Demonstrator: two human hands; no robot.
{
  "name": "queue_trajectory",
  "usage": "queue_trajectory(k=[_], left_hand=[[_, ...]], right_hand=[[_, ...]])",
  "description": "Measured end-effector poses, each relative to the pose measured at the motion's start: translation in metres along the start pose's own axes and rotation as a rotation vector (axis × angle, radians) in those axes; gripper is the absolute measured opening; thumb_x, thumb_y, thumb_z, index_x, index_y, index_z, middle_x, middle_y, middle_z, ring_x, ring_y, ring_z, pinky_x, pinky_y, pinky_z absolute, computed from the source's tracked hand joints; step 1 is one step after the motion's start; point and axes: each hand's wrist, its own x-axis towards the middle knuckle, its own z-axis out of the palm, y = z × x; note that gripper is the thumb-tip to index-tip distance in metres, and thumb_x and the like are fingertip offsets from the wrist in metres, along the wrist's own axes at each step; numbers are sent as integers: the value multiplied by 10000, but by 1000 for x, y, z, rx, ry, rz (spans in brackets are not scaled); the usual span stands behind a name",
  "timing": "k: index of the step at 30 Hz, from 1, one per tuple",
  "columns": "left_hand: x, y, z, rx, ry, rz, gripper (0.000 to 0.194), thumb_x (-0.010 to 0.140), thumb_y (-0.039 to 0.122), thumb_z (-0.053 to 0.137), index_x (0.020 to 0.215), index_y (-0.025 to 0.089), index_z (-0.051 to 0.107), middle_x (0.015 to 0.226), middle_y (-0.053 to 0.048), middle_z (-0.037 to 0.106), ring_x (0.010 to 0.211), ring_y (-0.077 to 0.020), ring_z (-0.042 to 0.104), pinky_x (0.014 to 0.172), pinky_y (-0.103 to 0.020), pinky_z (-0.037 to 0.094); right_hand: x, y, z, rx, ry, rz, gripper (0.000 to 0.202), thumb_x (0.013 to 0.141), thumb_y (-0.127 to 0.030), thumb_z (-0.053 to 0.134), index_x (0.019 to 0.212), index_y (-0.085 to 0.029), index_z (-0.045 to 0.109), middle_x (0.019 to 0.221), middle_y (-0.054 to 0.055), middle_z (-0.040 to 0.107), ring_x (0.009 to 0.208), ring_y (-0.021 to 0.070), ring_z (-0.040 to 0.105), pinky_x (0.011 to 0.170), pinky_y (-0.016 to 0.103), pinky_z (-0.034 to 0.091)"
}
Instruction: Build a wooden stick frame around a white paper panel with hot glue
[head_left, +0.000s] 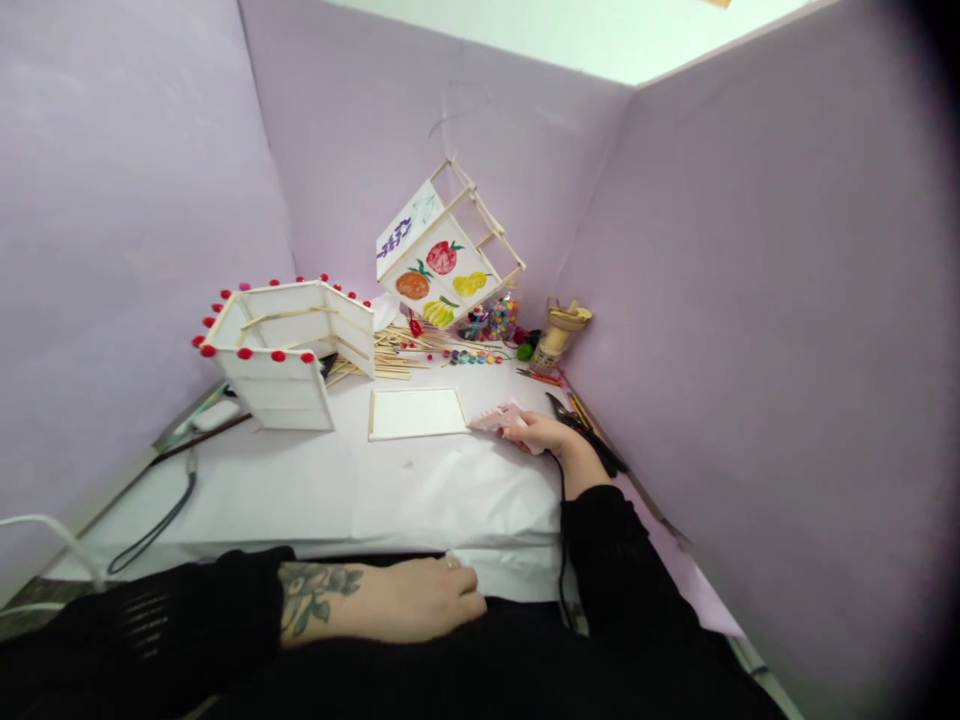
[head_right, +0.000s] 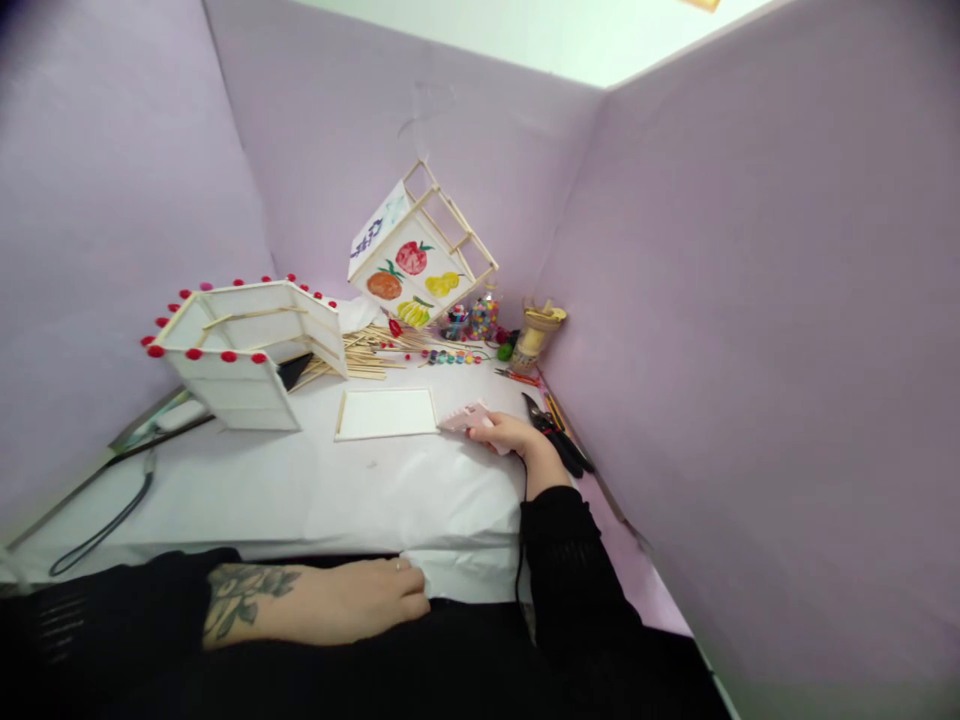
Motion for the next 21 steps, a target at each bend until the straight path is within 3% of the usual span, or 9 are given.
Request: queue_trajectory(k=[3,6,12,17,19,21], left_hand=[[10,3,13,67,-29,109,269,964,294,382,913,252,642,831,-55,676,593,-189,601,513,-318,470],[17,-1,15,159,45,146,146,900,232,492,935,244,634,851,-57,663,574,-188,580,458,-325,402],[44,-13,3,369,110,133,108,913,186,491,923,207,596,864,-40,628,643,-159,561,524,-279,392],[41,-11,-13,427,185,313,109,904,215,542,813,187,596,793,-33,604,735,-167,553,628,-293,410],[39,-23,-30,379,194,254,178,895,328,568,798,187,617,816,-43,617,778,-176,555,670,-302,424],[40,-44,-48,338,170,53,200,899,351,561,823,190,652,849,-52,636,812,-178,562,713,-298,433]], right_hand=[[0,-1,0,17,-5,14,456,673,-527,732,926,-153,669,624,0,580,517,115,463,449,238,319],[0,-2,2,40,-36,8,423,682,-517,726,868,-146,646,585,-12,550,500,106,445,446,236,310],[-1,-6,2,12,-40,18,421,694,-511,713,865,-134,634,573,-17,532,491,96,431,452,236,306],[-3,-7,2,7,-53,-15,480,698,-564,688,895,-133,617,590,-17,525,509,101,438,462,236,311],[-3,-5,2,2,-50,-23,486,701,-575,682,913,-143,616,599,-16,527,508,102,434,456,235,303],[-2,-2,1,-8,-63,-29,493,707,-581,672,942,-151,621,600,-15,529,506,107,438,453,237,302]])
